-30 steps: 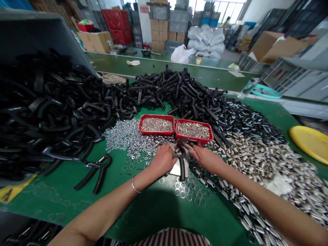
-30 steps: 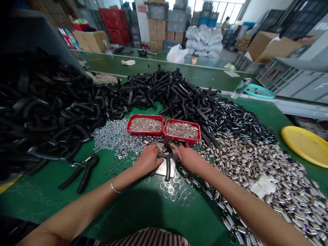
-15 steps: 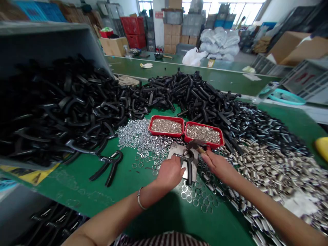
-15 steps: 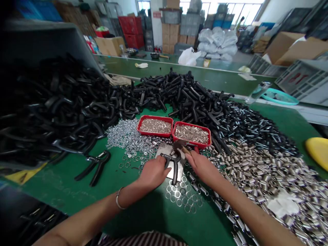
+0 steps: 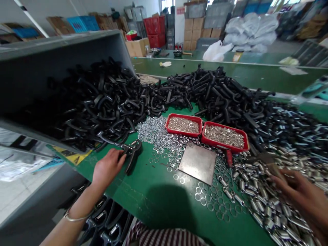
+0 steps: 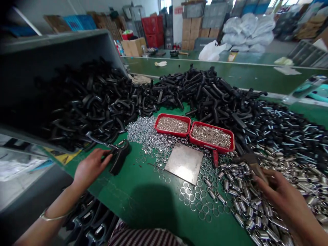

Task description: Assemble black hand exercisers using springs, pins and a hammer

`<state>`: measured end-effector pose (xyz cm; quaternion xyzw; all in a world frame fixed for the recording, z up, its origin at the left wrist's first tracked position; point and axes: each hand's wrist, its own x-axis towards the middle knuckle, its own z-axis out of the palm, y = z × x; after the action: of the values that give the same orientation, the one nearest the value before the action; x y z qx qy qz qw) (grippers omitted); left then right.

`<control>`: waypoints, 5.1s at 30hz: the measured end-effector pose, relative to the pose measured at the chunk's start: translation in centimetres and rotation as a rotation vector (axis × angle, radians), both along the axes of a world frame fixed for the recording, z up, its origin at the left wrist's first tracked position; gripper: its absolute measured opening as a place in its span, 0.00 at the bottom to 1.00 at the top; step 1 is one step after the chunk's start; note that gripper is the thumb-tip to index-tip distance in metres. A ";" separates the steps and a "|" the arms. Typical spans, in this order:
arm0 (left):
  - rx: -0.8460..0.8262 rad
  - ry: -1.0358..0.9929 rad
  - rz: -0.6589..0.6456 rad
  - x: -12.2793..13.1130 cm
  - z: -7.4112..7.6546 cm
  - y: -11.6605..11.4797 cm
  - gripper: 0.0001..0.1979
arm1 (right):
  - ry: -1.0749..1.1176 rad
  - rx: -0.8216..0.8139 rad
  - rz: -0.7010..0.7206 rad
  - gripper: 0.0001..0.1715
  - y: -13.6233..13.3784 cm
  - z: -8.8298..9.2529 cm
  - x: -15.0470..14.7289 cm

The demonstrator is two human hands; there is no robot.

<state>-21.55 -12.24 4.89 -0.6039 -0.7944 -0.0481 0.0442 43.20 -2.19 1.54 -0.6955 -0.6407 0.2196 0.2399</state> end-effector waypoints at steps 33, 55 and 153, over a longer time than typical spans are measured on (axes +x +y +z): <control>-0.049 -1.011 -0.377 15.7 -0.5 9.7 0.13 | 1.308 -0.454 0.012 0.19 -0.8 0.0 -14.2; -0.285 -1.761 -0.232 27.4 -2.6 6.7 0.16 | 1.327 -0.420 0.178 0.14 -4.4 0.6 -20.0; -0.085 -1.656 -0.228 27.5 -1.9 9.5 0.16 | 1.465 -0.394 0.079 0.18 -0.4 2.2 -20.3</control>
<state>5.98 -2.72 3.04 -0.4510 -0.5053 -0.4506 -0.5816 22.90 -2.61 3.75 -0.3784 -0.2907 0.7442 0.4674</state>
